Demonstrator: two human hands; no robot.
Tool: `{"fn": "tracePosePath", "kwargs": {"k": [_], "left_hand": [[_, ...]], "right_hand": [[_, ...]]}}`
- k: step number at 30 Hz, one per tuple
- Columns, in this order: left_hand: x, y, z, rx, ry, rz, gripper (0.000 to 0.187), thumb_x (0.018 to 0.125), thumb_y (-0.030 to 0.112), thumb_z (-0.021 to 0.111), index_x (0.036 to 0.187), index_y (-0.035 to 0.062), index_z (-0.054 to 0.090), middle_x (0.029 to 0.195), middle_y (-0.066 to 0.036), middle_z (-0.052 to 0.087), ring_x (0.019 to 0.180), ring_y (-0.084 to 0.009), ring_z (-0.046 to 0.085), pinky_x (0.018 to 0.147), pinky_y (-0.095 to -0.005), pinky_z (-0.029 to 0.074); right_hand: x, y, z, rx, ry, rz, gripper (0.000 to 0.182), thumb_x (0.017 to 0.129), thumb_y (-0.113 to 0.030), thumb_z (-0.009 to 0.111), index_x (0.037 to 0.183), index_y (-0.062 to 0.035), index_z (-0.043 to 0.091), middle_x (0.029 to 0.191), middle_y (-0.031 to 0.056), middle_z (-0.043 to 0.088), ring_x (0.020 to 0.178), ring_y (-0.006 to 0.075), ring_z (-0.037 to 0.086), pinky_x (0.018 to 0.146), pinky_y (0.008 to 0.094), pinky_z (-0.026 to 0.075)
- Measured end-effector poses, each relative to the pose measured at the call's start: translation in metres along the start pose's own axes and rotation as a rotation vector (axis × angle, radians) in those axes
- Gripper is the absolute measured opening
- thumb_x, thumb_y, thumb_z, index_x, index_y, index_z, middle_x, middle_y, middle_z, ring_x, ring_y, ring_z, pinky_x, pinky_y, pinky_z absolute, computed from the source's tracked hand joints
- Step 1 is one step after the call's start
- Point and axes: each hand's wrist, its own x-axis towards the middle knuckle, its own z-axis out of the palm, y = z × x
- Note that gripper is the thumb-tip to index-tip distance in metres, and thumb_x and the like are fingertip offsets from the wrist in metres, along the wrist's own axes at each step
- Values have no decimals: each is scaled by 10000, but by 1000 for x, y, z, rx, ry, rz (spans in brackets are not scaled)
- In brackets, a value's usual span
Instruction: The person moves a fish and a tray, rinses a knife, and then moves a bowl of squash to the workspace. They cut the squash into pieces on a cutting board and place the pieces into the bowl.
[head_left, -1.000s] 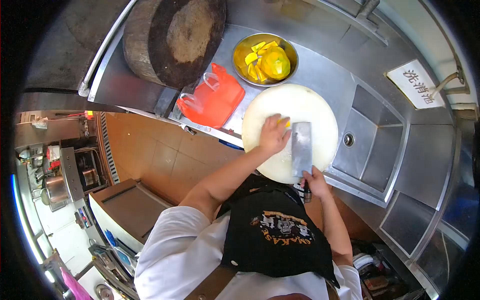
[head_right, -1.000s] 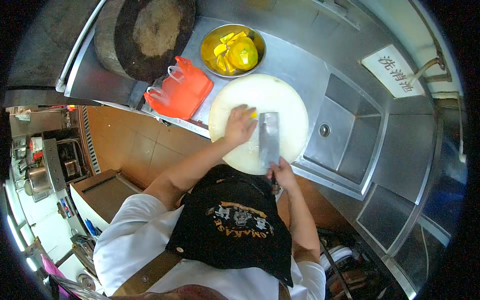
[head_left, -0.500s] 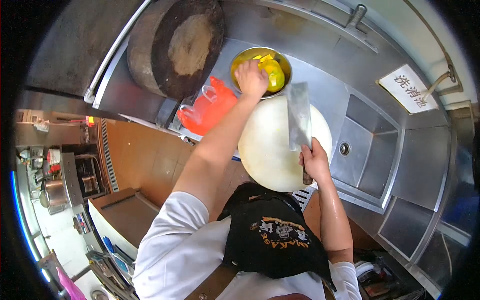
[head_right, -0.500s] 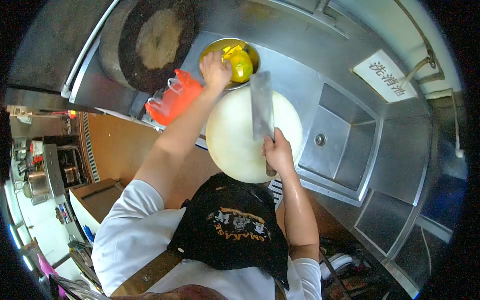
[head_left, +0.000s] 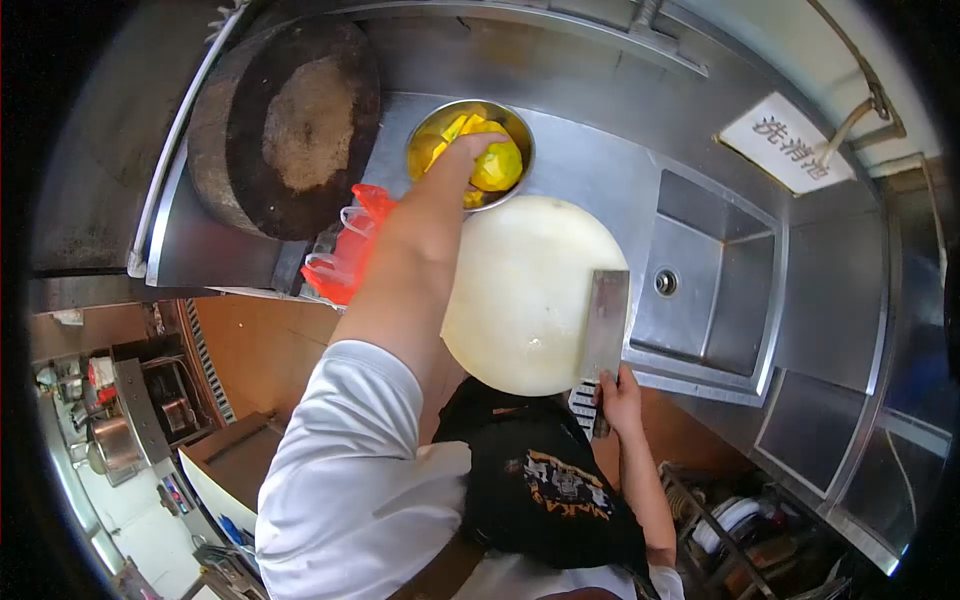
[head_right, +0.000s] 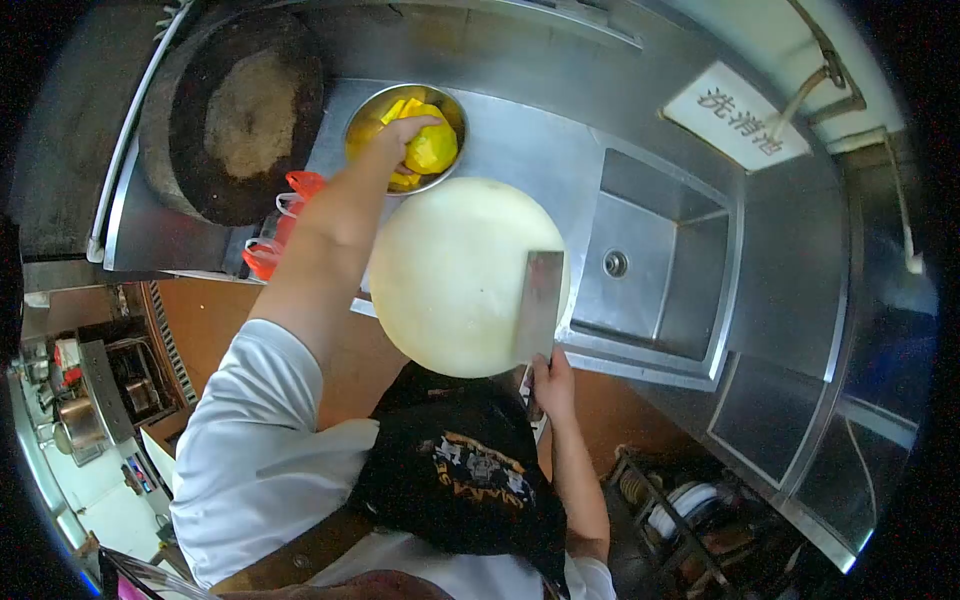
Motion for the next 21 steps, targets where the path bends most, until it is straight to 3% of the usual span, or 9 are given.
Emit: {"fn": "tracePosePath", "kwargs": {"k": [3, 4, 7, 8, 12, 21], "left_hand": [[-12, -8, -3, -78, -11, 9, 917, 704, 546, 825, 1427, 126, 449, 1392, -107, 554, 1168, -339, 604, 935, -596, 458], [3, -13, -10, -106, -113, 3, 902, 742, 492, 818, 1456, 132, 401, 1398, -93, 552, 1176, -337, 600, 958, -598, 441], [-14, -26, -23, -80, -218, 180, 832, 791, 424, 797, 1458, 128, 398, 1396, -85, 555, 1178, -340, 599, 960, -604, 438], [-6, -31, -24, -107, -215, 202, 714, 837, 374, 764, 1431, 135, 448, 1382, -73, 580, 1198, -313, 599, 981, -595, 440], [6, -46, -35, -345, -477, 169, 551, 884, 329, 718, 1372, 147, 537, 1350, -60, 623, 1252, -248, 582, 1040, -537, 454], [-4, -46, -25, -475, -538, 247, 588, 908, 265, 688, 1439, 136, 471, 1417, -76, 559, 1313, -252, 524, 1108, -466, 414]], "right_hand": [[4, -10, 0, 70, -23, 10, 132, 1028, -120, 514, 1097, -24, 573, 704, 29, 567, 569, 108, 539, 524, 280, 465], [6, -19, 0, 68, -23, 33, 129, 1025, -114, 512, 1090, -20, 572, 699, 35, 576, 562, 113, 545, 511, 293, 464], [16, -13, 2, 65, -36, 39, 126, 1025, -113, 506, 1080, -20, 570, 690, 43, 582, 546, 124, 551, 493, 305, 460], [20, -13, 4, 66, -42, 27, 126, 1026, -116, 504, 1078, -21, 570, 688, 44, 581, 541, 127, 551, 490, 304, 458], [32, -14, 7, 28, -81, 13, 128, 1025, -120, 506, 1073, -17, 567, 678, 50, 574, 543, 131, 554, 492, 302, 457], [45, -20, 13, -17, -102, -3, 130, 1015, -127, 510, 1042, -13, 565, 649, 52, 570, 553, 135, 560, 550, 319, 466]]}}
